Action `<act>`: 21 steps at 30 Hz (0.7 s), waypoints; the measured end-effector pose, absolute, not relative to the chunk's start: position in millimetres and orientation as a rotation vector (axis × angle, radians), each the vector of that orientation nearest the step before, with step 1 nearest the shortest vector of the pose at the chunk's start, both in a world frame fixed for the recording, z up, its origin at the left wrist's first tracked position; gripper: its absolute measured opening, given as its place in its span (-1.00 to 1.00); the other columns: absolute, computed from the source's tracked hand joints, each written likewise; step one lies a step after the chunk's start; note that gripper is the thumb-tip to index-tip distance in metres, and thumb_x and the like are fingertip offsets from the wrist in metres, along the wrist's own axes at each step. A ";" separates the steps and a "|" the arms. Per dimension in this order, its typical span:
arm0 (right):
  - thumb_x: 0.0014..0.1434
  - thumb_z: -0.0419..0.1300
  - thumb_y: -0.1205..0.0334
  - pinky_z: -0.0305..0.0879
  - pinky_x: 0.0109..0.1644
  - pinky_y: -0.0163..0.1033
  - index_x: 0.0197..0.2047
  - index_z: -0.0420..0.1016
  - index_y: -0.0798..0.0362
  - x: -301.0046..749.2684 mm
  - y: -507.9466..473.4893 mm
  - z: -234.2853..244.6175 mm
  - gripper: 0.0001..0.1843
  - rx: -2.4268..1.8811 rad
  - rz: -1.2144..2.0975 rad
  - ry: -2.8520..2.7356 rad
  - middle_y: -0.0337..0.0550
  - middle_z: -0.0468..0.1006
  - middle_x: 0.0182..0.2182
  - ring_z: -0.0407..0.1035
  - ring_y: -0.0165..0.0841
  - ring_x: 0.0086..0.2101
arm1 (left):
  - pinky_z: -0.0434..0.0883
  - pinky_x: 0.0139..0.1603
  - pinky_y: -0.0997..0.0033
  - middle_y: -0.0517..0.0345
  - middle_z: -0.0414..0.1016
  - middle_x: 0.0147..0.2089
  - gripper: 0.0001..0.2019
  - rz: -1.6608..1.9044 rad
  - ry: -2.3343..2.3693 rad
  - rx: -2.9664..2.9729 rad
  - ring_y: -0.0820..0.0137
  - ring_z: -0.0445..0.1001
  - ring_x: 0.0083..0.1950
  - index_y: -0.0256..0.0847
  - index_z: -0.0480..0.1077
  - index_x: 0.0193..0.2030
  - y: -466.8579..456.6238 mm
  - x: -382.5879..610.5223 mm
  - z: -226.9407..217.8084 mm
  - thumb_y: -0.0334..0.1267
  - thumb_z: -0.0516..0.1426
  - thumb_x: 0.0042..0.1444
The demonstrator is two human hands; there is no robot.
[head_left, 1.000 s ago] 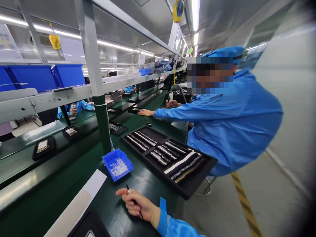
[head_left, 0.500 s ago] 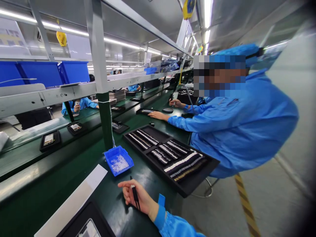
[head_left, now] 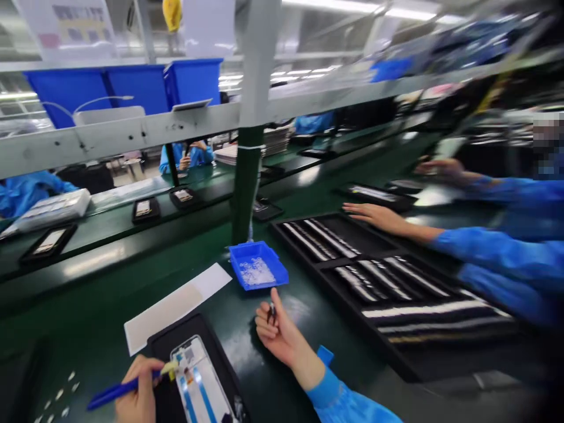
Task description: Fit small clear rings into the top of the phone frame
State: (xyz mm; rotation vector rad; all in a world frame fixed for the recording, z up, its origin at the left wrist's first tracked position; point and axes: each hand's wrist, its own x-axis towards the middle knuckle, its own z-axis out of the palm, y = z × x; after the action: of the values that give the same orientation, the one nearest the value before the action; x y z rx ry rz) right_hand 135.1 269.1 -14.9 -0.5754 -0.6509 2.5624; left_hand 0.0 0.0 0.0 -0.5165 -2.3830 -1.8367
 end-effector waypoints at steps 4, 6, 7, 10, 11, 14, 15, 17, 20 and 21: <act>-0.38 0.63 -0.03 0.09 -0.64 -0.56 -0.47 0.38 0.07 114.8 260.5 5.3 -0.40 -0.689 2.600 -0.539 -0.49 0.14 -0.68 0.04 -0.65 -0.67 | 0.39 -0.43 0.42 0.14 0.40 -0.59 -0.39 -1.963 -2.500 -0.386 0.36 0.41 -0.52 -0.23 0.54 -0.42 1.3 -7.7 1.8 0.38 0.14 -0.01; -0.36 0.64 0.04 0.12 -0.65 -0.54 -0.41 0.41 0.06 102.3 254.1 15.8 -0.43 -0.743 2.570 -0.537 -0.47 0.19 -0.66 0.08 -0.62 -0.65 | 0.38 -0.41 0.43 0.19 0.38 -0.57 -0.39 -2.096 -2.493 -0.308 0.38 0.40 -0.52 -0.26 0.54 -0.29 2.9 -7.8 3.3 0.36 0.18 -0.04; -0.29 0.62 0.01 0.11 -0.66 -0.52 -0.38 0.43 0.05 96.1 250.0 19.7 -0.45 -0.749 2.561 -0.565 -0.48 0.17 -0.68 0.07 -0.60 -0.66 | 0.38 -0.41 0.43 0.20 0.38 -0.55 -0.38 -2.170 -2.485 -0.281 0.40 0.39 -0.52 -0.27 0.53 -0.23 3.9 -7.1 4.2 0.34 0.21 -0.05; -0.13 0.51 -0.18 0.05 -0.69 -0.47 -0.36 0.44 0.04 80.3 235.2 24.3 -0.47 -0.727 2.551 -0.703 -0.52 -0.01 -0.74 -0.04 -0.57 -0.70 | 0.37 -0.44 0.45 0.21 0.39 -0.49 -0.37 -2.324 -2.441 -0.218 0.46 0.38 -0.53 -0.28 0.50 -0.15 6.7 -3.7 7.2 0.31 0.24 -0.07; -0.15 0.50 -0.22 0.05 -0.69 -0.46 -0.36 0.44 0.04 76.3 229.8 23.7 -0.44 -0.727 2.540 -0.744 -0.51 -0.01 -0.75 -0.03 -0.57 -0.70 | 0.37 -0.45 0.46 0.21 0.38 -0.49 -0.37 -2.345 -2.424 -0.205 0.47 0.37 -0.53 -0.29 0.50 -0.16 7.2 -2.7 8.0 0.31 0.24 -0.06; -0.31 0.57 -0.17 0.14 -0.64 -0.44 -0.32 0.46 0.05 69.8 214.2 19.2 -0.37 -0.734 2.497 -0.897 -0.41 0.27 -0.67 0.17 -0.53 -0.63 | 0.36 -0.48 0.50 0.20 0.37 -0.47 -0.36 -2.370 -2.395 -0.183 0.50 0.36 -0.54 -0.30 0.50 -0.17 7.3 -1.0 9.3 0.33 0.22 -0.04; -0.34 0.59 -0.12 0.18 -0.62 -0.42 -0.30 0.47 0.05 69.3 209.5 17.6 -0.36 -0.727 2.484 -0.969 -0.36 0.36 -0.62 0.24 -0.50 -0.60 | 0.36 -0.48 0.51 0.21 0.36 -0.47 -0.36 -2.379 -2.394 -0.178 0.51 0.36 -0.54 -0.30 0.49 -0.18 7.2 -0.8 9.5 0.33 0.22 -0.04; -0.30 0.58 -0.11 0.24 -0.59 -0.38 -0.24 0.47 0.05 70.1 200.9 15.1 -0.36 -0.701 2.439 -1.122 -0.29 0.46 -0.56 0.32 -0.44 -0.58 | 0.38 -0.50 0.51 0.20 0.37 -0.46 -0.37 -2.396 -2.396 -0.165 0.50 0.37 -0.53 -0.30 0.48 -0.18 7.2 -0.4 9.9 0.33 0.22 -0.03; -0.10 0.43 -0.27 0.39 -0.50 -0.27 -0.17 0.45 0.05 72.7 189.7 11.8 -0.37 -0.636 2.342 -1.335 -0.17 0.54 -0.52 0.41 -0.34 -0.56 | 0.46 -0.49 0.49 0.11 0.44 -0.36 -0.39 -2.395 -2.394 -0.155 0.44 0.45 -0.44 -0.28 0.47 -0.21 8.4 0.9 11.7 0.32 0.21 -0.02; -0.03 0.37 -0.31 0.43 -0.45 -0.24 -0.16 0.45 0.05 73.3 186.5 10.4 -0.38 -0.602 2.307 -1.417 -0.12 0.58 -0.48 0.45 -0.31 -0.52 | 0.48 -0.47 0.48 0.09 0.45 -0.33 -0.40 -2.382 -2.397 -0.162 0.43 0.46 -0.43 -0.28 0.47 -0.23 8.8 1.6 12.4 0.32 0.21 -0.01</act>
State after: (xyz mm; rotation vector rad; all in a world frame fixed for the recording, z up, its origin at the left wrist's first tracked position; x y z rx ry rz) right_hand 73.3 186.5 10.4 -0.6015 -1.4171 2.3070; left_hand 1.6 8.8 12.4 -0.1621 -2.3974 -2.3823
